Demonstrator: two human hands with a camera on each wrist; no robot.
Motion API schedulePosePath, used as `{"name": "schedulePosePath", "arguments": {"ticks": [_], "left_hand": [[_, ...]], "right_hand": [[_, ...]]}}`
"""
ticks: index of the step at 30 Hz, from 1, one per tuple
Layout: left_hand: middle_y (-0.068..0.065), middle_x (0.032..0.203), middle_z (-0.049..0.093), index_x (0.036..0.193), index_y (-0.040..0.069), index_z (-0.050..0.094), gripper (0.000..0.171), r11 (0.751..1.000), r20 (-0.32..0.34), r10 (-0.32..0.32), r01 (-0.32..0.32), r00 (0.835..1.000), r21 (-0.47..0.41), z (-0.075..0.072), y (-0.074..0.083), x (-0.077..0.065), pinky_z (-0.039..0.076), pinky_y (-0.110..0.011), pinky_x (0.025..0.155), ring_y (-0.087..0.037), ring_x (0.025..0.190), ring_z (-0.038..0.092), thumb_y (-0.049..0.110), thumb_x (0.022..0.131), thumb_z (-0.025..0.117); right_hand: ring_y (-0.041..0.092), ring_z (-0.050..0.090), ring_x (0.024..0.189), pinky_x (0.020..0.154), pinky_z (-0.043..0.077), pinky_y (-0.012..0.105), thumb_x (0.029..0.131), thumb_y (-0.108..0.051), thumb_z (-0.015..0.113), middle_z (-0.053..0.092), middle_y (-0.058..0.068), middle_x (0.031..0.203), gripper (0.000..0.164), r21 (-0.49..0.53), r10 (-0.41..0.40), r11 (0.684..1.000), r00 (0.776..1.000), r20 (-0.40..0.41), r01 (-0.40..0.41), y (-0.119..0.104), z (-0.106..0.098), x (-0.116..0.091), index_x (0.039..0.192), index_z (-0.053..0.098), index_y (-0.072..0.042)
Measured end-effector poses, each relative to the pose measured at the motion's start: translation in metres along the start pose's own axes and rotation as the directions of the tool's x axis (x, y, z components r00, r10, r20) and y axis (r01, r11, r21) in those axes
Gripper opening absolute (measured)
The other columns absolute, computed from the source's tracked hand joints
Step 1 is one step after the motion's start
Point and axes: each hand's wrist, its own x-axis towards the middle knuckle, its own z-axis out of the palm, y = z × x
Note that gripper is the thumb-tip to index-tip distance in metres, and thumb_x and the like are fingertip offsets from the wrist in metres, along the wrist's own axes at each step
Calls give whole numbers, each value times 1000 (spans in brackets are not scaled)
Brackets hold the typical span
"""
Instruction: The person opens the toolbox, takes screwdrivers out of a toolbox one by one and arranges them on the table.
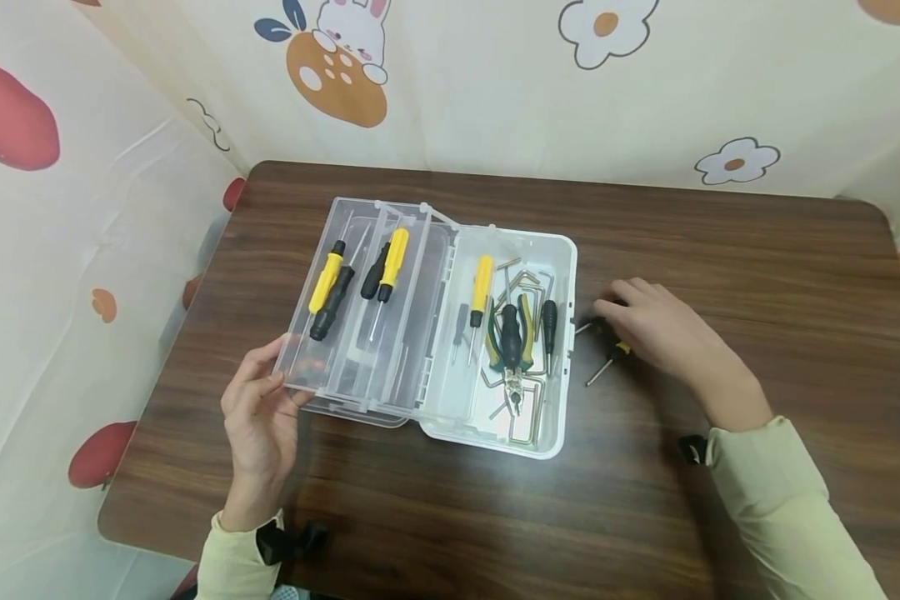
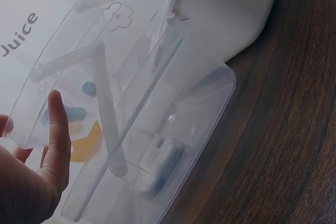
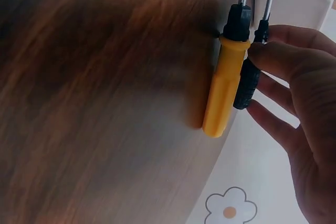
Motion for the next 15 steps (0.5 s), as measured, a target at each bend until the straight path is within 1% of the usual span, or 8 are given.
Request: {"name": "schedulePosePath", "arguments": {"ticks": [4, 8, 11, 13, 15], "left_hand": [[-13, 120, 65, 121, -3, 69, 44, 1000, 9, 1, -1, 1000, -16, -1, 0, -1, 65, -28, 65, -20, 83, 77, -7, 97, 32], [-12, 121, 64, 121, -2, 69, 44, 1000, 14, 0, 0, 1000, -17, -1, -1, -1, 65, -29, 66, -20, 83, 77, -7, 97, 33], [-11, 121, 65, 120, 1, 70, 44, 1000, 9, -2, 2, 1000, -5, -1, -1, 0, 66, -29, 67, -19, 82, 77, -6, 96, 34], [-13, 121, 64, 121, -2, 70, 44, 1000, 12, -2, 2, 1000, -10, -2, -1, 0, 65, -29, 66, -19, 82, 77, -7, 97, 34], [-12, 121, 64, 121, -2, 70, 44, 1000, 13, 0, 1, 1000, -12, -2, -1, 0, 65, -28, 65, -19, 82, 77, -7, 96, 34]], "right_hand": [[31, 61, 96, 79, 52, 53, 81, 11, 74, 64, 8, 104, 37, 8, 21, 1000, 999, 30, -21, 0, 3, 2, 111, 70, -11], [28, 62, 94, 78, 52, 51, 81, 12, 76, 65, 4, 102, 38, 12, 41, 999, 998, 46, -42, 1, 4, 3, 109, 72, -13], [27, 62, 95, 80, 53, 51, 81, 12, 77, 65, 4, 103, 37, 17, 45, 999, 998, 42, -45, 1, 5, 4, 109, 72, -12], [28, 62, 96, 81, 53, 51, 80, 12, 77, 66, 5, 104, 37, 22, 38, 999, 999, 37, -39, 1, 4, 5, 110, 72, -10], [29, 62, 97, 83, 53, 50, 79, 12, 78, 67, 6, 104, 37, 27, 30, 999, 999, 31, -31, 1, 3, 6, 110, 72, -9]]}}
